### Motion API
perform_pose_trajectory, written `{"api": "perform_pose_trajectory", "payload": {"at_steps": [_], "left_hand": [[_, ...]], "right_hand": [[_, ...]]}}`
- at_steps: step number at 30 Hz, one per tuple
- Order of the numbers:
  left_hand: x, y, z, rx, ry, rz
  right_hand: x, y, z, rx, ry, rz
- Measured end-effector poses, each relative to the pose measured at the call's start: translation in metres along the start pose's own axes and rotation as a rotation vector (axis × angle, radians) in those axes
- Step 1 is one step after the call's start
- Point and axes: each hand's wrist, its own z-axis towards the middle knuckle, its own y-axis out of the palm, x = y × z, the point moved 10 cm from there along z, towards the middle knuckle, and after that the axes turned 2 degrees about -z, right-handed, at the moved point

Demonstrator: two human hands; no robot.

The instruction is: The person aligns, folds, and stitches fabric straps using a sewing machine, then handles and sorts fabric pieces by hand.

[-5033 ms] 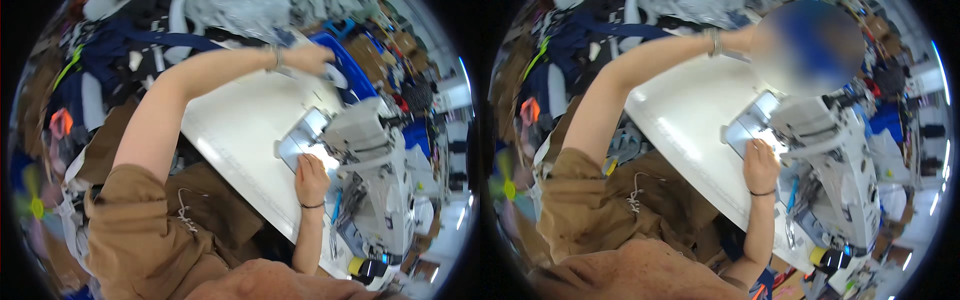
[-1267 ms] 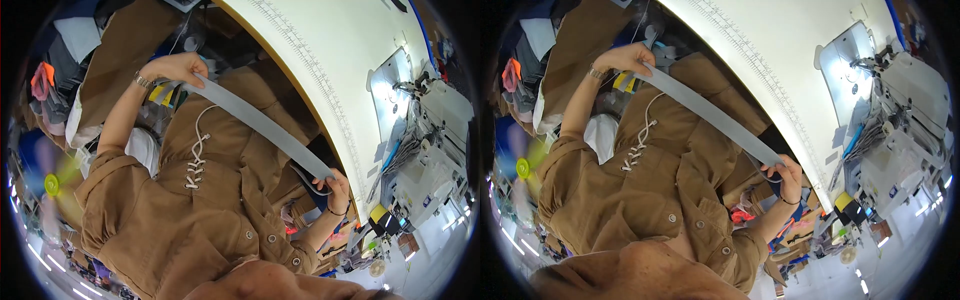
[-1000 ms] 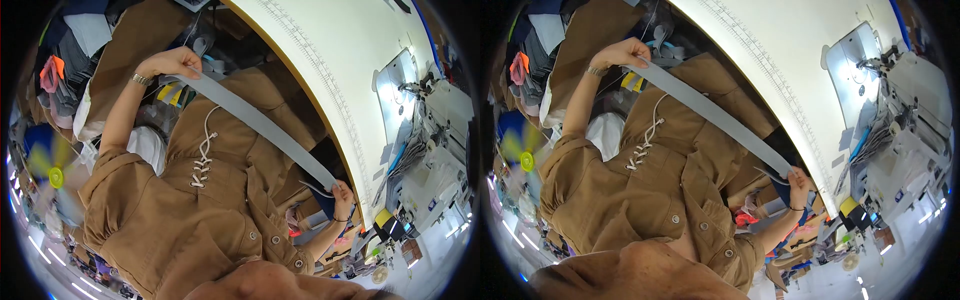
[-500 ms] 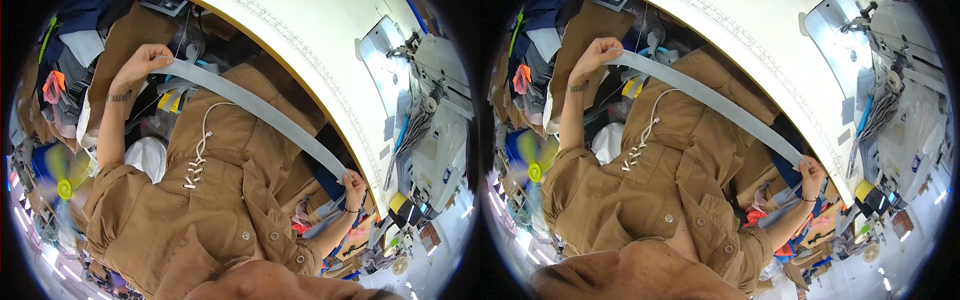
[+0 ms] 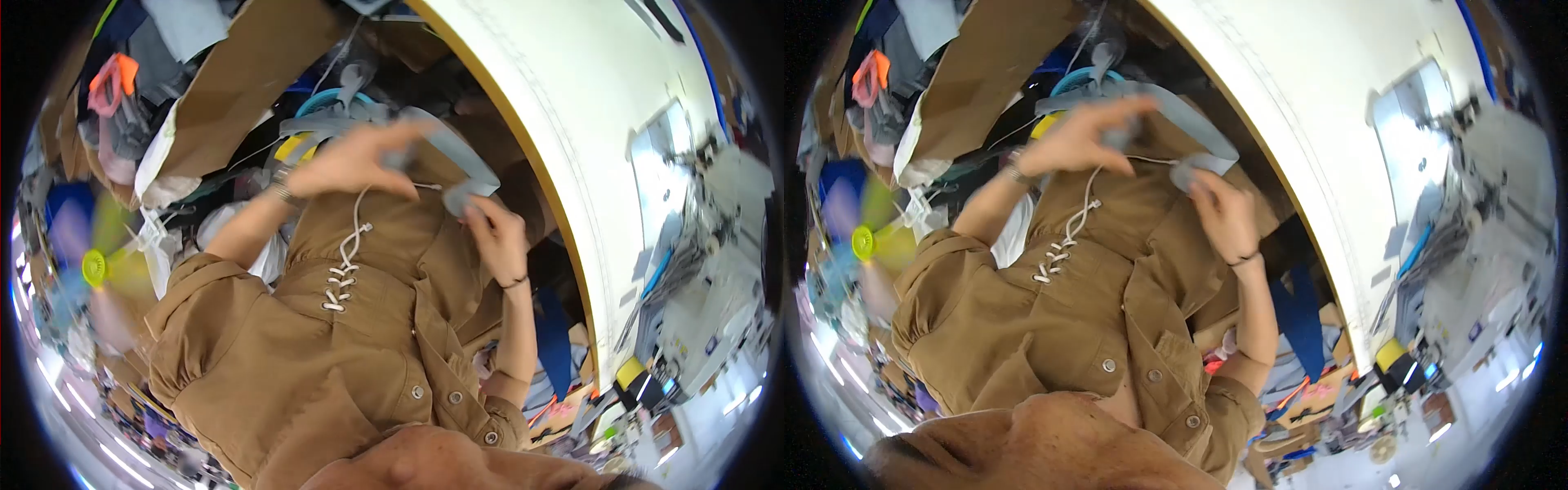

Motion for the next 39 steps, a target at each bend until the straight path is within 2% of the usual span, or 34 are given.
{"api": "perform_pose_trajectory", "payload": {"at_steps": [1, 2, 4, 6, 8, 10, 12, 15, 20, 22, 24, 25, 26, 27, 30, 32, 35, 39], "left_hand": [[0.004, 0.027, -0.003, -0.062, 0.066, -0.015], [0.002, 0.042, -0.007, -0.232, -0.119, 0.153], [-0.033, 0.032, -0.019, -0.087, -0.226, -0.027], [-0.103, 0.005, -0.047, 0.186, -0.236, -0.098], [-0.179, -0.024, -0.093, 0.190, -0.561, -0.074], [-0.260, -0.028, -0.161, -0.059, -0.918, 0.303], [-0.302, -0.007, -0.209, -0.223, -1.010, 0.405], [-0.360, 0.045, -0.231, -0.375, -0.899, 0.509], [-0.419, 0.089, -0.185, -0.087, -0.884, 0.407], [-0.404, 0.107, -0.157, 0.032, -0.587, 0.691], [-0.447, 0.149, -0.161, -0.060, -0.595, 0.697], [-0.502, 0.177, -0.172, -0.204, -0.758, 0.568], [-0.512, 0.183, -0.171, -0.271, -0.826, 0.492], [-0.519, 0.188, -0.170, -0.337, -0.895, 0.420], [-0.414, 0.128, -0.137, -0.307, -0.841, 0.395], [-0.374, 0.105, -0.116, -0.278, -0.788, 0.403], [-0.361, 0.081, -0.114, -0.081, -0.763, 0.439], [-0.358, 0.000, -0.098, 0.549, -0.652, 0.384]], "right_hand": [[-0.029, 0.016, 0.019, -0.060, -0.084, 0.023], [-0.061, 0.025, 0.033, -0.092, -0.191, 0.026], [-0.086, 0.035, 0.051, -0.130, -0.243, -0.019], [-0.083, 0.028, 0.061, -0.012, -0.212, -0.059], [-0.072, 0.024, 0.064, 0.038, -0.186, -0.103], [-0.050, 0.022, 0.060, 0.028, -0.170, -0.147], [-0.030, 0.023, 0.053, -0.006, -0.110, -0.159], [-0.001, 0.026, 0.043, -0.030, 0.005, -0.146], [0.008, 0.017, 0.037, 0.090, 0.089, -0.148], [0.007, 0.017, 0.042, 0.116, 0.078, -0.191], [0.003, 0.018, 0.041, 0.126, 0.054, -0.257], [0.000, 0.019, 0.040, 0.119, 0.048, -0.271], [-0.003, 0.020, 0.039, 0.110, 0.035, -0.286], [-0.006, 0.020, 0.041, 0.102, 0.019, -0.300], [-0.007, 0.024, 0.046, 0.077, -0.014, -0.321], [-0.013, 0.026, 0.050, 0.074, -0.022, -0.349], [-0.022, 0.029, 0.051, 0.069, -0.033, -0.360], [-0.020, 0.031, 0.048, 0.091, -0.044, -0.352]]}}
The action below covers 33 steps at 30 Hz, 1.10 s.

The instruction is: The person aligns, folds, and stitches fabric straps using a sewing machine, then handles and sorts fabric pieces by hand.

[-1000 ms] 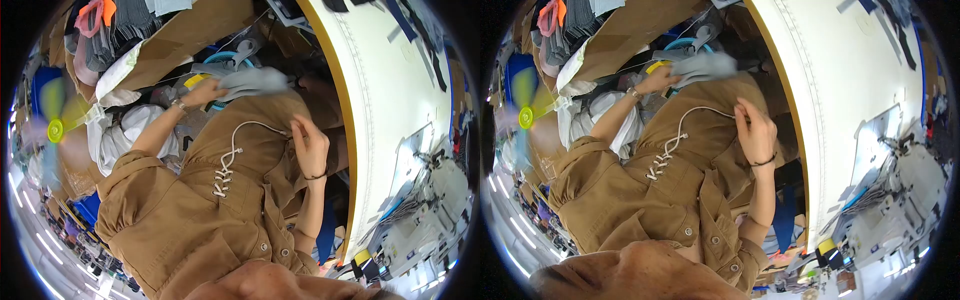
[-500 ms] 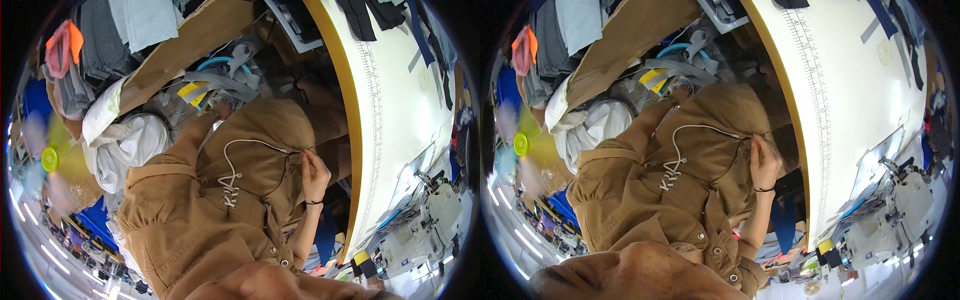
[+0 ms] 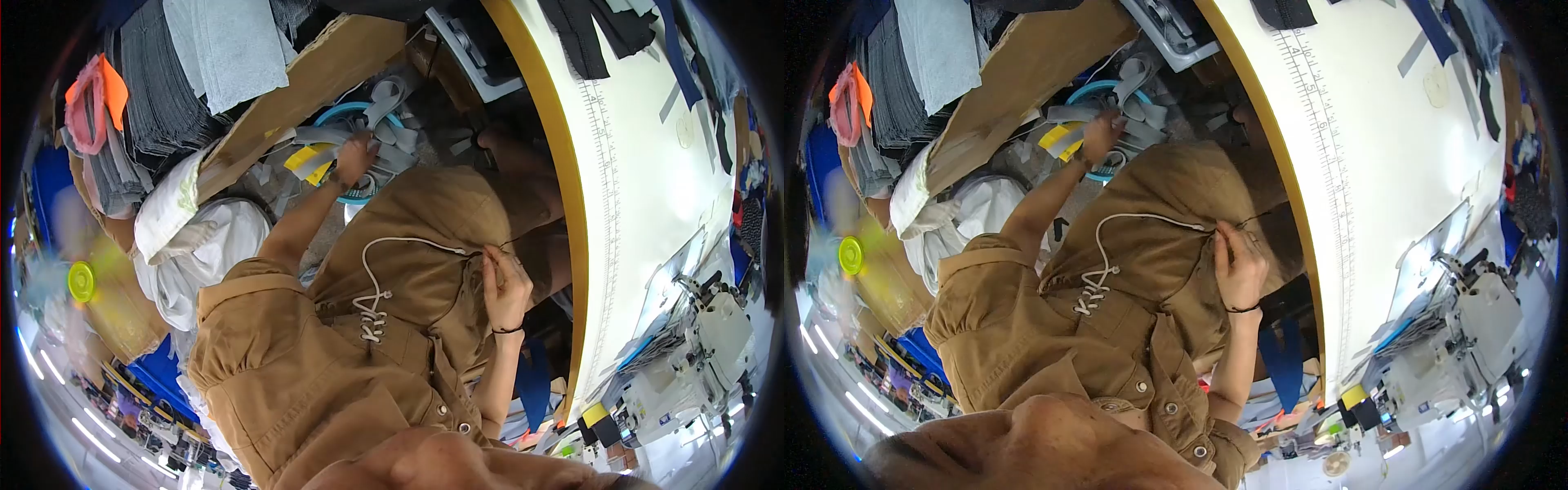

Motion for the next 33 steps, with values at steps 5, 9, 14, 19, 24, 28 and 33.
{"api": "perform_pose_trajectory", "payload": {"at_steps": [5, 9, 14, 19, 24, 28, 33], "left_hand": [[0.003, -0.002, 0.068, 0.347, -0.055, 0.158], [-0.023, 0.025, 0.084, 0.138, -0.140, -0.022], [-0.023, -0.022, 0.029, -0.084, -0.318, -0.682], [0.046, -0.085, -0.024, -0.269, -0.312, -1.117], [0.136, -0.116, -0.063, -0.574, -0.175, -1.109], [0.178, -0.109, -0.101, -0.958, -0.139, -1.006], [0.165, -0.102, -0.125, -1.266, -0.085, -0.778]], "right_hand": [[-0.003, 0.003, -0.003, 0.022, -0.037, -0.009], [-0.001, -0.001, -0.009, 0.031, 0.008, -0.004], [0.002, 0.011, -0.007, 0.029, 0.011, 0.156], [-0.018, 0.044, 0.022, -0.109, -0.016, 0.366], [-0.027, 0.110, 0.050, -0.286, 0.133, 0.924], [-0.028, 0.134, 0.061, -0.421, 0.368, 1.474], [-0.017, 0.102, 0.069, -0.300, 0.312, 1.938]]}}
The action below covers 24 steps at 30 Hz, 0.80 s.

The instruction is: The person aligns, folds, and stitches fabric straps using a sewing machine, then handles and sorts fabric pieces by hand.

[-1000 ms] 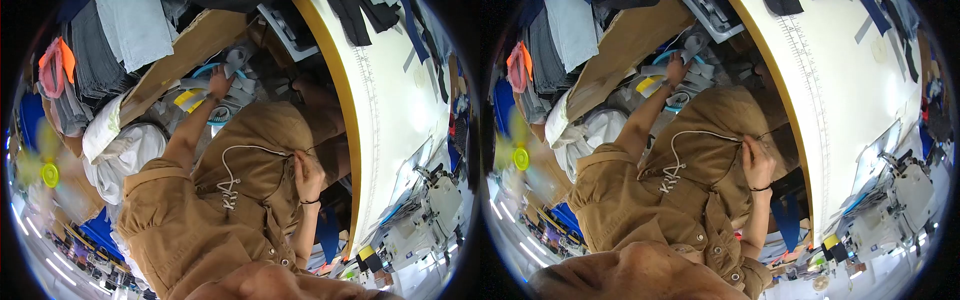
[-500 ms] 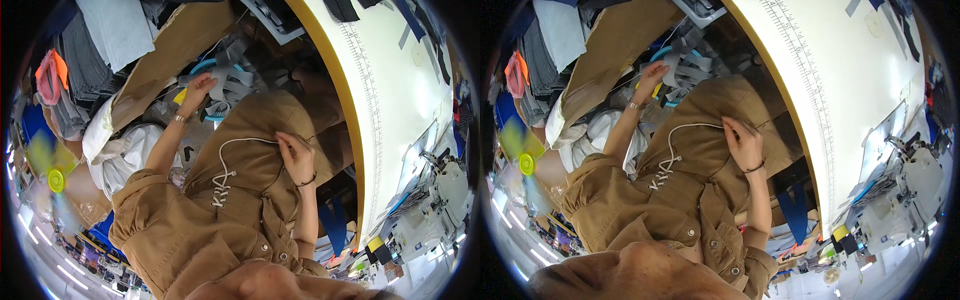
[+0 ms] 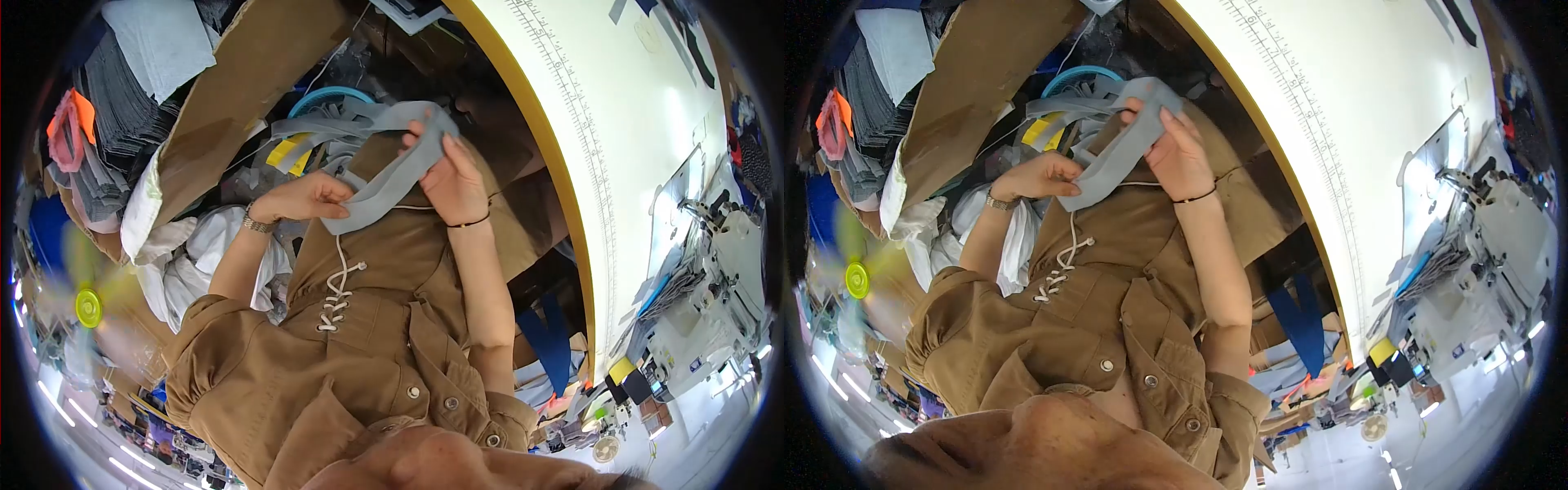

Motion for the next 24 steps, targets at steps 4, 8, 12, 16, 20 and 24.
{"api": "perform_pose_trajectory", "payload": {"at_steps": [4, 8, 12, 16, 20, 24], "left_hand": [[-0.014, -0.022, -0.013, 0.080, -0.077, -0.002], [-0.041, -0.060, -0.036, 0.178, -0.081, 0.002], [-0.039, -0.090, -0.056, 0.333, -0.115, 0.099], [-0.043, -0.121, -0.060, 0.496, -0.020, 0.094], [-0.039, -0.124, -0.054, 0.502, -0.066, 0.166], [-0.028, -0.127, -0.039, 0.457, -0.027, 0.180]], "right_hand": [[-0.020, -0.018, -0.015, 0.095, -0.063, 0.036], [-0.042, -0.047, -0.031, 0.194, -0.199, 0.174], [-0.084, -0.056, -0.059, 0.061, -0.396, 0.241], [-0.101, -0.084, -0.097, 0.164, -0.485, 0.303], [-0.096, -0.110, -0.141, 0.216, -0.511, 0.417], [-0.093, -0.134, -0.207, 0.353, -0.641, 0.288]]}}
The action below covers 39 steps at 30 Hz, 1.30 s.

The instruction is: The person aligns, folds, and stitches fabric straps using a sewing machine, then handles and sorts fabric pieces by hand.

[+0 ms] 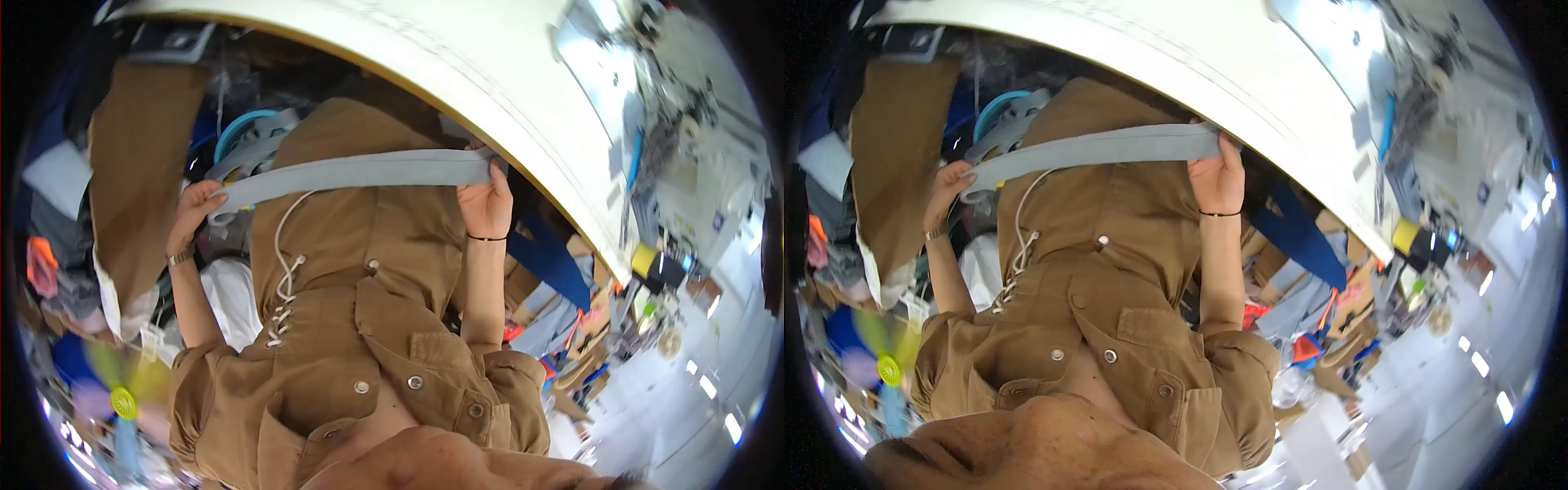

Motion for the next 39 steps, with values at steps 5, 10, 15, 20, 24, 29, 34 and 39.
{"api": "perform_pose_trajectory", "payload": {"at_steps": [5, 10, 15, 20, 24, 29, 34, 39], "left_hand": [[0.031, 0.023, 0.045, -0.026, 0.055, 0.145], [0.072, 0.049, 0.079, 0.031, 0.162, 0.592], [0.165, 0.125, 0.069, 0.130, 0.549, 1.117], [0.231, 0.209, 0.037, -0.093, 0.763, 0.870], [0.232, 0.297, 0.022, -0.395, 0.862, 0.983], [0.238, 0.222, 0.028, -0.180, 0.744, 0.959], [0.332, 0.136, -0.076, 0.217, 0.830, 1.100], [0.456, 0.045, -0.151, 0.786, 0.944, 1.322]], "right_hand": [[-0.052, -0.052, -0.067, 0.436, -0.327, -0.511], [-0.081, -0.075, -0.126, 0.660, -0.472, -1.432], [-0.086, -0.061, -0.162, 0.639, -0.564, -1.307], [-0.099, -0.017, -0.167, 0.382, -0.525, -0.694], [-0.129, 0.086, -0.166, -0.043, -0.726, -0.789], [-0.210, 0.084, -0.159, 0.138, -0.972, -0.571], [-0.232, 0.054, -0.122, 0.117, -0.790, -0.424], [-0.213, 0.095, -0.069, 0.150, -0.760, -0.695]]}}
